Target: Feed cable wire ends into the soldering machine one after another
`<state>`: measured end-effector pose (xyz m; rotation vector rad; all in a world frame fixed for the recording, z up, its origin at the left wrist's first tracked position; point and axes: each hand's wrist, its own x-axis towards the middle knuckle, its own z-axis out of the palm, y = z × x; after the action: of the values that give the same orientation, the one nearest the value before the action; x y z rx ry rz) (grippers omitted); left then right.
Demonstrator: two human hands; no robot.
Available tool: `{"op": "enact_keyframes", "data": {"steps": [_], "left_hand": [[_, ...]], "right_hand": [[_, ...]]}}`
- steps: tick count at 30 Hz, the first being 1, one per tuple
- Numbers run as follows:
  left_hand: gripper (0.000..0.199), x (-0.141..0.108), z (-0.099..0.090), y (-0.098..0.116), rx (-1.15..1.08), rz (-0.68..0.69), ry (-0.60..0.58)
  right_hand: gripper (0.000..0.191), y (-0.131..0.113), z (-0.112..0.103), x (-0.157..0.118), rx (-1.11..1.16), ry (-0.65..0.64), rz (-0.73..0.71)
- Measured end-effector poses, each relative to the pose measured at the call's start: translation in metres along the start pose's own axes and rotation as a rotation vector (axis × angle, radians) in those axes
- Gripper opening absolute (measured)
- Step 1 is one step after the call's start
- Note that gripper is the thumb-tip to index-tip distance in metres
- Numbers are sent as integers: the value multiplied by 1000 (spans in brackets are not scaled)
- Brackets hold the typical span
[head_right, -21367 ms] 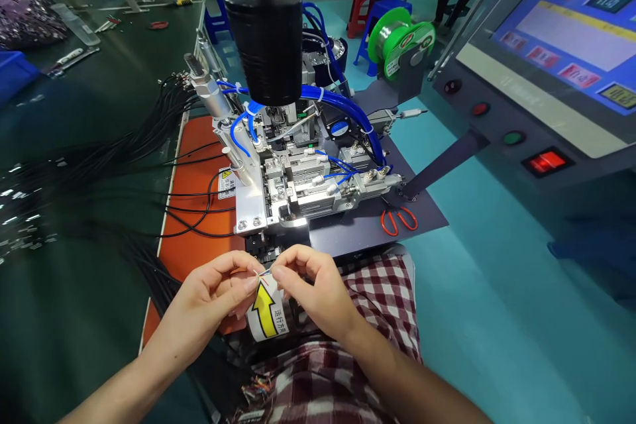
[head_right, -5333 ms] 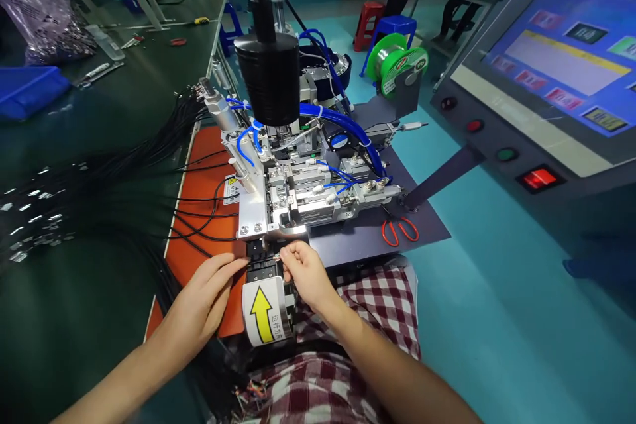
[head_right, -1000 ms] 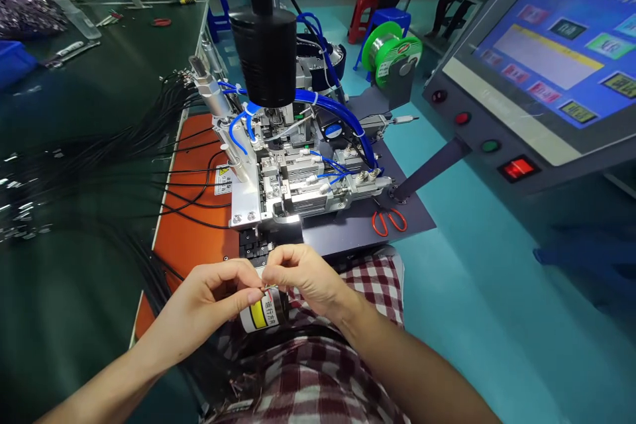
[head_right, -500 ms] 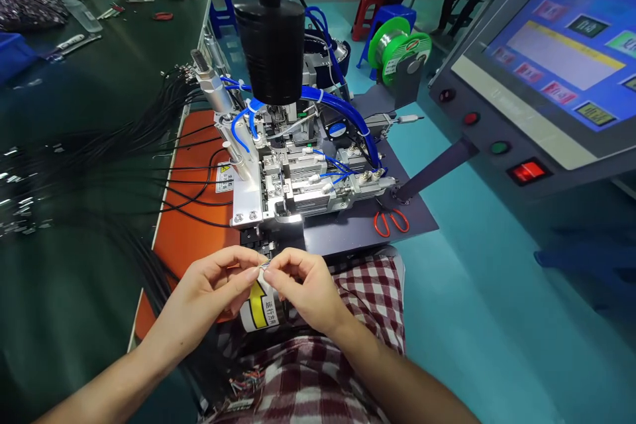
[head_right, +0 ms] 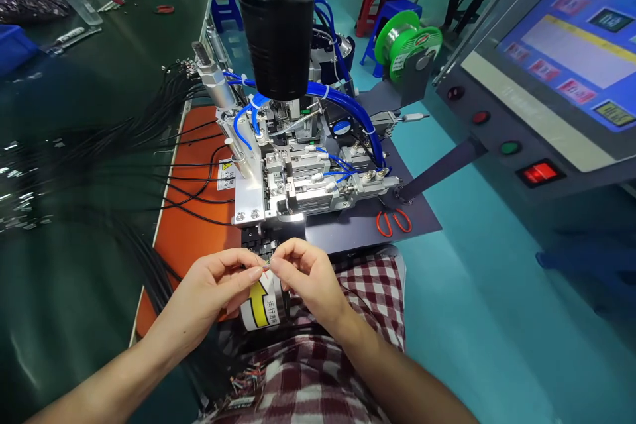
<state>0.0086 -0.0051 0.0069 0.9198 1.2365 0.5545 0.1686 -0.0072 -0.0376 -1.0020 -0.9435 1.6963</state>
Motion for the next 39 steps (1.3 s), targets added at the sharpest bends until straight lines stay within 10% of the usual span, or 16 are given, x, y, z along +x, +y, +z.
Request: {"op": "enact_keyframes", "data": {"steps": [12, 22, 39], "left_hand": [[22, 2, -2, -2, -13, -7, -6], [20, 2, -1, 0, 100, -45, -88], [21, 1, 3, -5, -44, 9, 10]], "right_hand": [[20, 9, 3, -5, 60, -5, 22], [22, -4, -12, 13, -31, -306, 133], [11, -8, 9, -6, -216, 50, 24]]}}
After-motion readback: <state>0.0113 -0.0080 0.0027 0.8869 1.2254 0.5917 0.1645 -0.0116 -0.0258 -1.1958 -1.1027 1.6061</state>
